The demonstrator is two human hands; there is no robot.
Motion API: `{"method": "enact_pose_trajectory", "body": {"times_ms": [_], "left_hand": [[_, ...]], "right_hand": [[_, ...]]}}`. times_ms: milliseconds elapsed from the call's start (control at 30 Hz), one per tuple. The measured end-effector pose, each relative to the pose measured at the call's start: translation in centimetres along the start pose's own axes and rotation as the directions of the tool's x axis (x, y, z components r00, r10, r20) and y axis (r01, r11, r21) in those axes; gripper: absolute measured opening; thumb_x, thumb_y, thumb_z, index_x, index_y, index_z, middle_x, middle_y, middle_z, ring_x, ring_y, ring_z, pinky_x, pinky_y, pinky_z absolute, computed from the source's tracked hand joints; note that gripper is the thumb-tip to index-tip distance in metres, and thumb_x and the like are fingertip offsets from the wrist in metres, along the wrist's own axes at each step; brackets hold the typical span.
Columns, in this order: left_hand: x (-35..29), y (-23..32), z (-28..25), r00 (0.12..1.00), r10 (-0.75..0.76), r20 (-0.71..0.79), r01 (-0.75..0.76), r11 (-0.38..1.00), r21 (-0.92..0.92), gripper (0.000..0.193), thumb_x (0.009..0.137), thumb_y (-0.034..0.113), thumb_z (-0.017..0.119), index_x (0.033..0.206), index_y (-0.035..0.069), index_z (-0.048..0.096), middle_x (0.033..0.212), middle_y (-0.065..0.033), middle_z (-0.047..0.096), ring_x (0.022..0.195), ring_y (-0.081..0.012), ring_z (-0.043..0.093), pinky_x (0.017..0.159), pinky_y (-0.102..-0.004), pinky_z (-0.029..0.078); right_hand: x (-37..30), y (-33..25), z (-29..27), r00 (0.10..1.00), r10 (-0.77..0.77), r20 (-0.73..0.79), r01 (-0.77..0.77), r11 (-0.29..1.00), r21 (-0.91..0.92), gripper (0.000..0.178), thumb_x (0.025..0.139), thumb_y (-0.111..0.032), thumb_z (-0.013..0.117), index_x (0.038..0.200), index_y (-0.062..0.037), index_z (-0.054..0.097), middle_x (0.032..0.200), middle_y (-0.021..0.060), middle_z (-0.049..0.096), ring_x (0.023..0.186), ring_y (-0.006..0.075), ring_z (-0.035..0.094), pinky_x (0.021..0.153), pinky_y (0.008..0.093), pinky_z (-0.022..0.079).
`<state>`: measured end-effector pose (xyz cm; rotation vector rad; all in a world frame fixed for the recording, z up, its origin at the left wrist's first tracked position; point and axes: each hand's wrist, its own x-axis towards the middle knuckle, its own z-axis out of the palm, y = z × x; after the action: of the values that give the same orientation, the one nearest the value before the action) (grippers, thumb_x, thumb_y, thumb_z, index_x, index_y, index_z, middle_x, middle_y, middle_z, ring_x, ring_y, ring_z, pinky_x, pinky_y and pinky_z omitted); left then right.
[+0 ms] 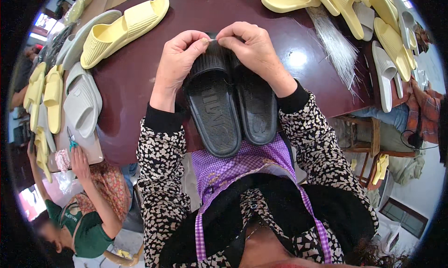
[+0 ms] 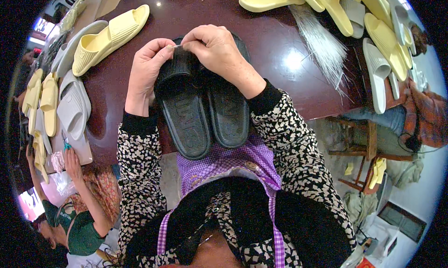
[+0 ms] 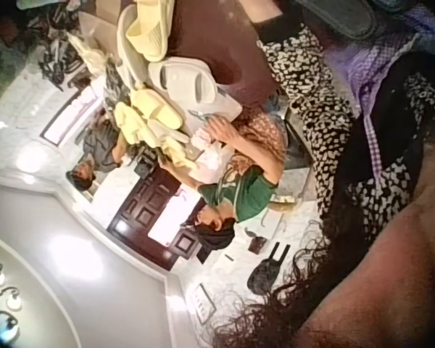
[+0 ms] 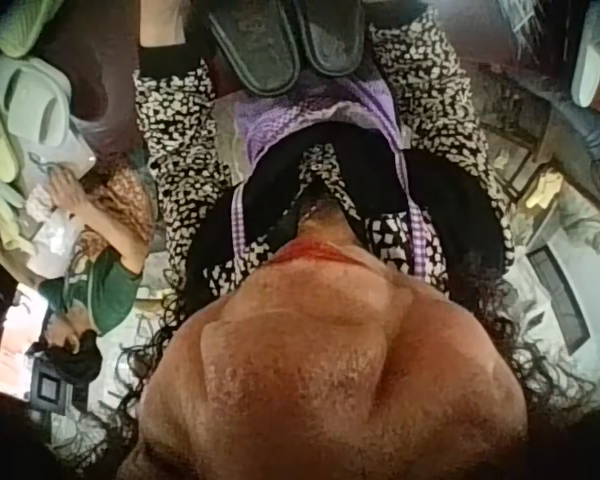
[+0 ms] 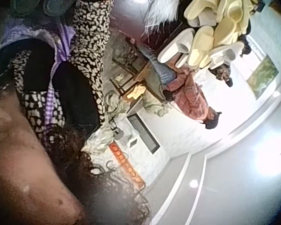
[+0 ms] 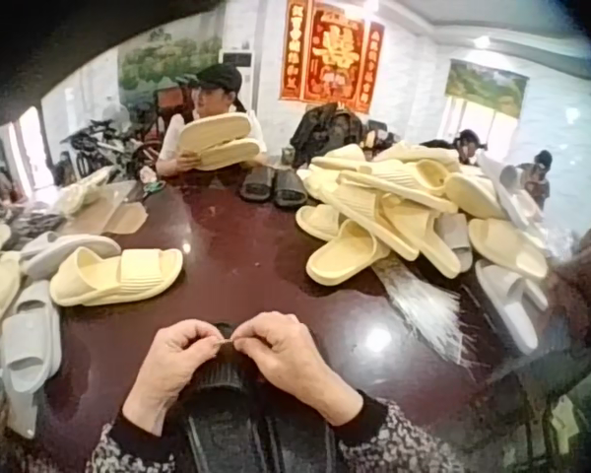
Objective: The person pairs and secures slide sandals by threading plastic fasteners through the straps of the slides by hand.
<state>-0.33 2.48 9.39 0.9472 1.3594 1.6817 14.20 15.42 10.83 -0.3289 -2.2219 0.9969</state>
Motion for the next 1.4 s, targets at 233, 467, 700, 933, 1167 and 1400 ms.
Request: {"method": "enact_pose_trajectory", "body": {"times_ms": [233, 467, 700, 933, 1167, 1400], "left_hand": [[0.9, -0.7, -1.1, 0.984, 0.073, -0.164, -0.081, 0.996, -0.042, 0.018, 0.092, 0.008, 0.06, 0.106, 0.0, 0.065, 0.099, -0.0035, 0.068, 0.082, -0.0077, 0.061, 0.077, -0.0214, 0.048], [1.4, -1.6, -2.4, 0.962, 0.061, -0.267, -0.081, 0.995, -0.063, 0.015, 0.092, 0.008, 0.06, 0.103, 0.0, 0.065, 0.092, -0.0056, 0.068, 0.074, -0.0082, 0.061, 0.07, -0.0227, 0.049], [1.6, -2.3, -2.9, 0.955, 0.062, -0.289, -0.087, 0.993, -0.073, 0.011, 0.092, 0.008, 0.06, 0.099, 0.001, 0.065, 0.088, -0.0053, 0.068, 0.071, -0.0083, 0.061, 0.068, -0.0228, 0.049], [1.5, -2.3, -3.0, 0.96, 0.092, -0.266, -0.112, 0.992, -0.062, 0.013, 0.092, 0.009, 0.06, 0.1, 0.001, 0.066, 0.09, -0.0054, 0.068, 0.072, -0.0084, 0.061, 0.069, -0.0228, 0.049], [0.2, 1.4, -0.6, 0.983, 0.119, -0.139, -0.134, 0.985, -0.108, 0.027, 0.093, 0.012, 0.059, 0.118, 0.0, 0.059, 0.105, -0.0085, 0.066, 0.092, -0.0107, 0.06, 0.084, -0.0253, 0.047], [-7.0, 11.3, 5.9, 0.769, 0.519, 0.373, -0.464, 0.855, -0.232, 0.088, 0.084, 0.048, 0.067, 0.146, -0.001, 0.027, 0.109, -0.0256, 0.058, 0.088, -0.0244, 0.056, 0.082, -0.0343, 0.044]], "right_hand": [[0.0, 1.1, -0.7, 0.974, 0.03, -0.224, -0.018, 0.998, 0.056, 0.012, 0.088, -0.003, 0.064, 0.098, -0.0011, 0.07, 0.091, 0.0035, 0.07, 0.084, 0.0095, 0.063, 0.076, 0.0231, 0.05], [-1.3, -1.7, -2.0, 0.916, 0.12, -0.382, 0.018, 0.941, 0.339, 0.016, 0.094, -0.003, 0.056, 0.106, 0.0026, 0.065, 0.095, 0.0056, 0.069, 0.087, 0.0085, 0.062, 0.078, 0.0211, 0.049], [-4.2, -10.4, -7.8, 0.654, -0.597, -0.465, 0.739, 0.637, 0.22, 0.019, 0.096, -0.012, 0.049, 0.091, 0.0021, 0.06, 0.082, 0.0108, 0.061, 0.077, 0.0199, 0.058, 0.074, 0.0326, 0.049], [-6.1, -17.8, -12.4, 0.593, -0.801, -0.081, 0.8, 0.574, 0.172, 0.019, 0.095, -0.014, 0.05, 0.09, 0.002, 0.06, 0.082, 0.0109, 0.061, 0.077, 0.0208, 0.058, 0.075, 0.0335, 0.049], [-8.3, -20.9, -14.4, 0.581, -0.81, 0.08, 0.788, 0.585, 0.193, 0.02, 0.094, -0.015, 0.051, 0.089, 0.002, 0.061, 0.082, 0.0109, 0.062, 0.077, 0.0217, 0.059, 0.075, 0.0344, 0.049], [-9.3, -21.5, -15.6, 0.581, -0.801, 0.144, 0.776, 0.599, 0.199, 0.021, 0.094, -0.017, 0.052, 0.088, 0.0019, 0.061, 0.082, 0.0109, 0.062, 0.077, 0.0226, 0.059, 0.076, 0.0353, 0.049]]}}
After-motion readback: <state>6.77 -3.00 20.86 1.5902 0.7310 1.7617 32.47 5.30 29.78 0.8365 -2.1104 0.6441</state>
